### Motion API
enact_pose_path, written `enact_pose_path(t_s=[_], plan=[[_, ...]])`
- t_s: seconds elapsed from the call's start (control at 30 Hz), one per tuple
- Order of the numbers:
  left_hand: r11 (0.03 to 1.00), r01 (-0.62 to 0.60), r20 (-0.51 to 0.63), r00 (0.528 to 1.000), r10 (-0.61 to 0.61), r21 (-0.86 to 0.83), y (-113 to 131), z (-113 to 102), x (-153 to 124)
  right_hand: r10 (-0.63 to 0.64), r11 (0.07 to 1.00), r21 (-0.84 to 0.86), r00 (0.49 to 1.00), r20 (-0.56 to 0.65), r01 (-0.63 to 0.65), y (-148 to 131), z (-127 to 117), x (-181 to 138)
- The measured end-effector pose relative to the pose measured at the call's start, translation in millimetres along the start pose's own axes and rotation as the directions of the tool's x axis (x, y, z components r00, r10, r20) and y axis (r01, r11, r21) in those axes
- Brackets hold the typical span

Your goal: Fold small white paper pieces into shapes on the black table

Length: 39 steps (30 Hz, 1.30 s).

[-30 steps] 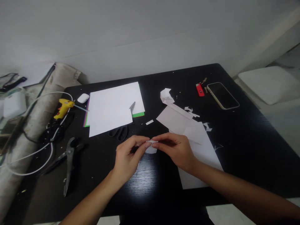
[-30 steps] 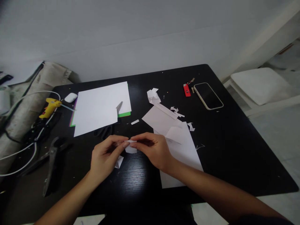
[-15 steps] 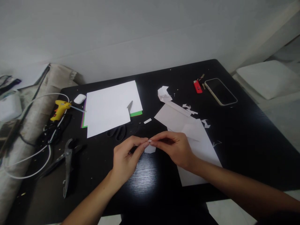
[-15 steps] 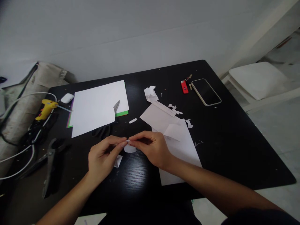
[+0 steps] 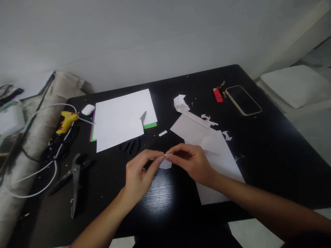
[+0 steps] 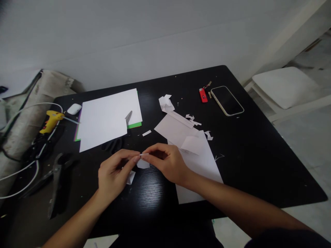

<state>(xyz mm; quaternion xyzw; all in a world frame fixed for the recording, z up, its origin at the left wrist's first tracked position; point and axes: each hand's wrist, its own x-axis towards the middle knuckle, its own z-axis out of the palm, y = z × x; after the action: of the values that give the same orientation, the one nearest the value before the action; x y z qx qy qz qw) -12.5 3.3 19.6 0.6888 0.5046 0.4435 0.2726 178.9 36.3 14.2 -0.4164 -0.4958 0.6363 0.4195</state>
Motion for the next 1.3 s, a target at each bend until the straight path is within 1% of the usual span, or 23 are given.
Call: enact_pose_path(t_s=[0.27,0.43,0.53,0.8,1.1,1.3], plan=[[0.999,0.048,0.027,0.998,-0.048,-0.003,1.7,0.5,-2.3,-0.037,0.999,-0.03,0.999,-0.004,0.037,1.1,-0.1,-2.1],[0.988,0.141,0.061,0.989,-0.138,-0.059,-1.6,1.8,-2.4,-0.048,0.999,-0.01,0.998,-0.03,0.048,0.5,0.0,-0.5],[0.981,0.175,0.095,0.981,-0.167,-0.084,-2.1,2.6,-1.7,-0.042,0.999,0.003,0.999,-0.027,0.042,-0.9,0.4,-0.2],[0.977,0.193,0.083,0.979,-0.186,-0.089,0.8,2.6,-0.4,-0.016,1.0,0.0,1.0,0.01,0.016,1.2,0.5,0.5],[0.97,0.203,0.094,0.977,-0.191,-0.135,1.6,2.7,0.4,-0.051,0.998,-0.033,0.999,-0.004,0.051,0.1,-0.6,-1.1],[0.945,0.268,0.136,0.96,-0.245,-0.187,3.2,3.0,2.5,-0.085,0.995,-0.057,0.996,-0.021,0.084,4.1,1.8,-1.9]])
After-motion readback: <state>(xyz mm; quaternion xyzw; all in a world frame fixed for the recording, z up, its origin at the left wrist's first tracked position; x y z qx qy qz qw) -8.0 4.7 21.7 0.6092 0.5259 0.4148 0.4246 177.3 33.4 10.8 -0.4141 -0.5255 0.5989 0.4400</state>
